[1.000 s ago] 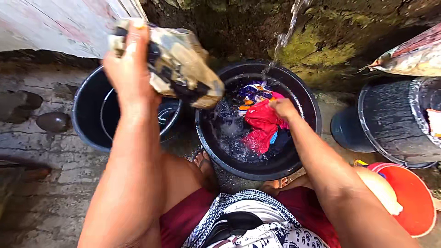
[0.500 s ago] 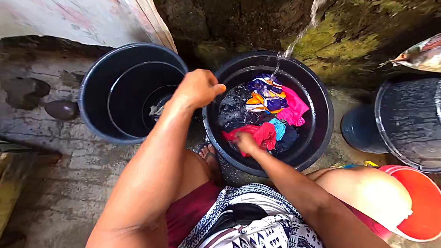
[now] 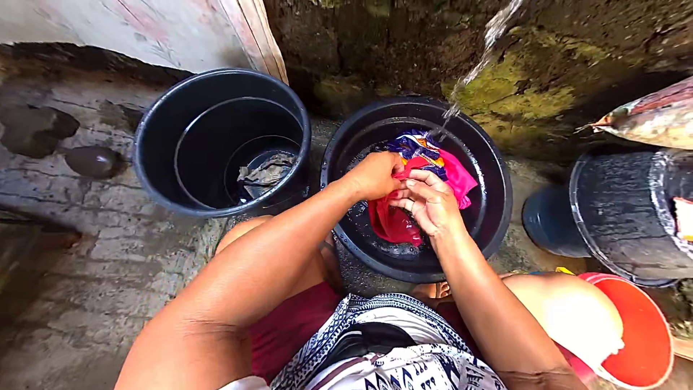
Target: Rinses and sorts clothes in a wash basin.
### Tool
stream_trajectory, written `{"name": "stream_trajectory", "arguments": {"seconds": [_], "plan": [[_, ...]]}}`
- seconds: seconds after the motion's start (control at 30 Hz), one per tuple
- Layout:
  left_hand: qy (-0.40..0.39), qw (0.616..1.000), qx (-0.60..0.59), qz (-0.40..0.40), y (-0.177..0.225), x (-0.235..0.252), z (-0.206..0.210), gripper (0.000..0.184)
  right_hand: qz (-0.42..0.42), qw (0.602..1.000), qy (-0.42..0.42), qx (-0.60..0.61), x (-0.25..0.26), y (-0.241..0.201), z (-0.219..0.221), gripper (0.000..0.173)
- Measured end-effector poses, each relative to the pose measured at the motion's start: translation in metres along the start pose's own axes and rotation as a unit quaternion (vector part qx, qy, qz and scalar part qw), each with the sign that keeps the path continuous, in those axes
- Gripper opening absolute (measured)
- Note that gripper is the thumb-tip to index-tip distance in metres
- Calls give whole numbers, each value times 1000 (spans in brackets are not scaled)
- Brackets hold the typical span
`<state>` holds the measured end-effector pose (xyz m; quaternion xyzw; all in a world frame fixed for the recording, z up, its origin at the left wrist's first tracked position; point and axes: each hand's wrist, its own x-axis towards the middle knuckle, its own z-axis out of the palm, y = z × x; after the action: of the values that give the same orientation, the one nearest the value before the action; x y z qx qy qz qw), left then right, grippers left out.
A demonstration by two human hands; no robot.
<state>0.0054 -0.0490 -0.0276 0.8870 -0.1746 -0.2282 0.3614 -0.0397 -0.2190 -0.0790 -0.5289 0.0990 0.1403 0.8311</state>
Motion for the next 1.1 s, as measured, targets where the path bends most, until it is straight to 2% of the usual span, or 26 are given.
{"name": "stream_trajectory", "arguments": {"seconds": [0.07,0.13,0.23,0.33,0.53,0.7,0.77,0.87,1.0,1.1], "plan": [[-1,999,-47,8,-5,0,-1,12,-17,1000,9,4,-3,3,0,19],[-10,988,-150,-27,-6,-4,1,13,-18,1000,21,-6,-5,2,0,15],[-34,940,-325,-93,-3,-11,6,17,-30,996,42,-73,-8,0,2,10],[-40,908,-395,-136,2,-14,10,19,-61,985,35,-161,-9,1,-3,20],[-45,888,-429,-161,5,-14,7,17,-61,990,-46,-115,-2,-4,-23,20],[-43,899,-401,-172,9,-11,7,14,-79,990,-45,-106,6,-6,-30,19],[-35,905,-389,-169,8,-10,5,7,-78,992,-41,-91,7,-9,-32,19],[-19,910,-381,-164,2,-12,1,4,-80,993,7,-87,10,-14,-45,18],[78,910,-377,-153,-8,-14,-14,8,-86,980,129,-123,19,-33,-82,14],[121,930,-327,-115,-11,-20,-30,13,-150,964,178,-125,18,-55,-96,16]]}}
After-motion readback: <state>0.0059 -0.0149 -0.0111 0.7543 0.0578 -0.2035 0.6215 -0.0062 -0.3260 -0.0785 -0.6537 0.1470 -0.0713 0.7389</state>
